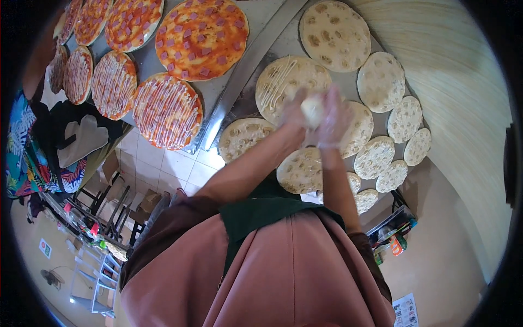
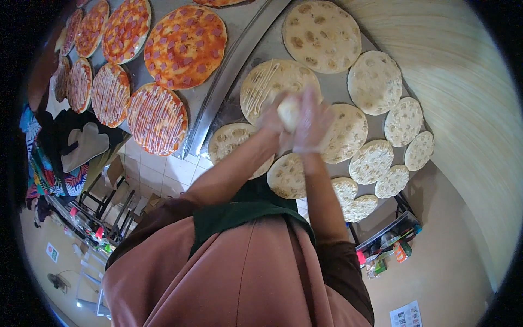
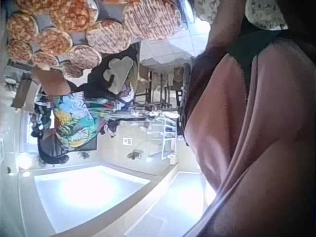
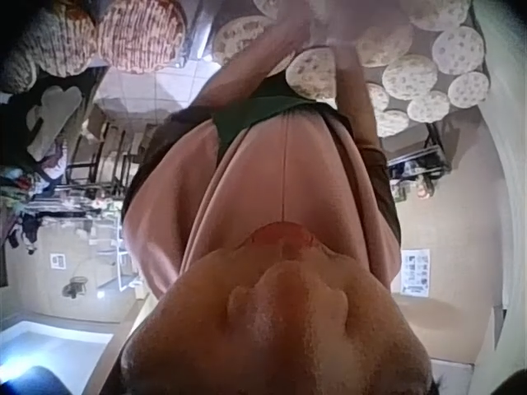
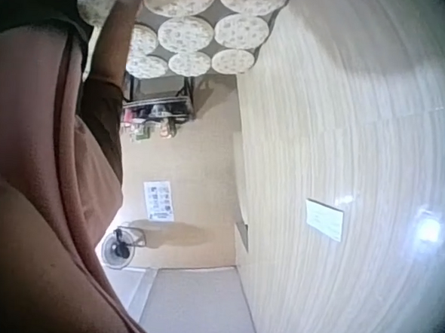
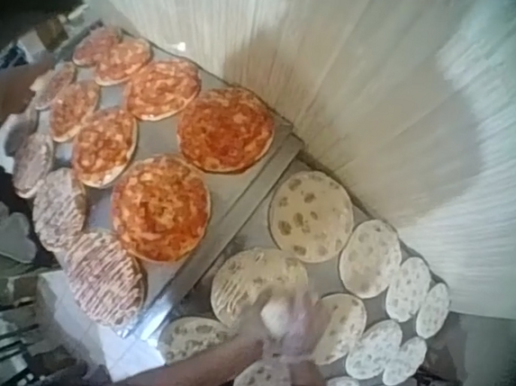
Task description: The person is preparing several pizza bases by adding ingredients.
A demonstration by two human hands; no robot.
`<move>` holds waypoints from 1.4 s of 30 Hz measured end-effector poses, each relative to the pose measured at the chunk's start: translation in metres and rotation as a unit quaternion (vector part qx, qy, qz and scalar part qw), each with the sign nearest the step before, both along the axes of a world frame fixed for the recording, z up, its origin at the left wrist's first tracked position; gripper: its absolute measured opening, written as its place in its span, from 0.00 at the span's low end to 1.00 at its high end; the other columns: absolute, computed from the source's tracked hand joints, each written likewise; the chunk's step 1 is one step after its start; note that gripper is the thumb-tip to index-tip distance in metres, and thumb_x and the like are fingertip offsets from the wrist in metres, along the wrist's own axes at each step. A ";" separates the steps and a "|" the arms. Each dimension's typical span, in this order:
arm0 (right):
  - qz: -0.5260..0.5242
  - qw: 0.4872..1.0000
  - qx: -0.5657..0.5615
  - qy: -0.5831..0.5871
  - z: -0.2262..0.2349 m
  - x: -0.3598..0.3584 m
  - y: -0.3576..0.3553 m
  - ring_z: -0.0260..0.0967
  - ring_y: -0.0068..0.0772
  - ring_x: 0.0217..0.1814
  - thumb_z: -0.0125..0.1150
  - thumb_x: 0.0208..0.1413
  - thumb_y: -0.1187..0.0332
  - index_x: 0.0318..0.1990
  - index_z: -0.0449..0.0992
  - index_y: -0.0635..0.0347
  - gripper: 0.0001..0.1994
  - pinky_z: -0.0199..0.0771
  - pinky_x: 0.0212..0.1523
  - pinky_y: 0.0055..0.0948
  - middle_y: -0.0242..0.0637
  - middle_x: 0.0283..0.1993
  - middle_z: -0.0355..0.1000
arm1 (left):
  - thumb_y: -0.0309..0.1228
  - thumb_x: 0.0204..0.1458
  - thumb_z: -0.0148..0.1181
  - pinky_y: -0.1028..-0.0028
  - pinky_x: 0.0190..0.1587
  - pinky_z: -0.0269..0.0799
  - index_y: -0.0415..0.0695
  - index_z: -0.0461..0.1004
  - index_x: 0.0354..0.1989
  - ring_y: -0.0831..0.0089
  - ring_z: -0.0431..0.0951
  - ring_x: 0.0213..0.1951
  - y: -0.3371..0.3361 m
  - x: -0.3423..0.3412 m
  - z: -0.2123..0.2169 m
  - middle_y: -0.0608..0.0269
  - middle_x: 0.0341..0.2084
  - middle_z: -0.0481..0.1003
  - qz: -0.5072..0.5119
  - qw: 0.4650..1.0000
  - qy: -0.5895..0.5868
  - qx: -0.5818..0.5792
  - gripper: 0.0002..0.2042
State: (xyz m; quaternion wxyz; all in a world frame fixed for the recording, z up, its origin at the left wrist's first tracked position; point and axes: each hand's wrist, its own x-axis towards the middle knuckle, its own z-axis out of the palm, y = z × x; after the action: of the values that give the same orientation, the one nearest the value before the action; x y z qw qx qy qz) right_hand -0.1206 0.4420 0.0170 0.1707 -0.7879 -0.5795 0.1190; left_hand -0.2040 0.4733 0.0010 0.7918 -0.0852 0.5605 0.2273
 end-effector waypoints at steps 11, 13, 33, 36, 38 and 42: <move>-0.005 0.998 -0.025 0.057 0.000 -0.027 -0.056 0.68 0.42 0.38 0.47 0.55 0.67 0.47 0.69 0.67 0.16 0.65 0.40 0.32 0.46 0.35 0.71 | 0.39 0.59 0.42 0.69 0.35 0.74 0.40 0.60 0.55 0.67 0.77 0.38 -0.063 -0.028 0.004 0.53 0.41 0.74 0.200 0.959 -0.110 -0.165 0.20; -0.029 0.998 0.015 0.059 -0.001 -0.023 -0.040 0.68 0.42 0.34 0.48 0.56 0.67 0.44 0.70 0.68 0.14 0.66 0.37 0.32 0.45 0.31 0.71 | 0.37 0.58 0.41 0.68 0.44 0.72 0.44 0.64 0.51 0.65 0.75 0.41 -0.035 -0.013 0.003 0.57 0.39 0.74 0.144 0.981 -0.091 -0.095 0.16; -0.128 0.946 0.140 0.263 0.018 0.024 0.049 0.65 0.27 0.26 0.47 0.58 0.66 0.36 0.74 0.67 0.13 0.64 0.26 0.29 0.37 0.24 0.69 | 0.43 0.55 0.45 0.72 0.26 0.69 0.45 0.72 0.35 0.71 0.74 0.24 0.033 0.053 -0.007 0.63 0.24 0.74 -0.081 0.995 0.005 0.049 0.15; -0.032 0.996 -0.023 0.078 0.003 0.001 -0.019 0.66 0.34 0.31 0.45 0.57 0.66 0.39 0.71 0.64 0.12 0.63 0.32 0.34 0.39 0.29 0.71 | 0.44 0.56 0.44 0.69 0.35 0.72 0.42 0.71 0.38 0.69 0.75 0.30 -0.030 0.006 -0.008 0.60 0.30 0.75 0.069 0.994 -0.072 -0.036 0.17; 0.000 0.997 -0.083 -0.002 0.019 -0.013 -0.048 0.68 0.46 0.35 0.42 0.56 0.67 0.42 0.69 0.60 0.11 0.62 0.36 0.41 0.43 0.32 0.72 | 0.43 0.57 0.43 0.68 0.42 0.73 0.40 0.70 0.42 0.67 0.76 0.35 -0.067 -0.010 0.005 0.58 0.34 0.75 0.148 0.976 -0.108 -0.116 0.19; -0.003 0.995 -0.095 -0.004 0.016 -0.008 -0.046 0.66 0.44 0.36 0.44 0.56 0.65 0.45 0.69 0.62 0.14 0.61 0.39 0.39 0.41 0.34 0.71 | 0.41 0.57 0.41 0.69 0.40 0.73 0.41 0.70 0.42 0.67 0.76 0.33 -0.079 0.006 -0.036 0.58 0.33 0.75 0.132 0.985 -0.103 -0.051 0.17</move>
State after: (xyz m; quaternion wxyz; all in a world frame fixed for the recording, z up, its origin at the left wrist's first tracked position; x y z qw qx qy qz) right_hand -0.1284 0.3961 0.0331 0.0925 -0.8030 -0.5637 0.1697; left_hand -0.1983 0.3948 -0.0354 0.8029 -0.2218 0.4706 0.2909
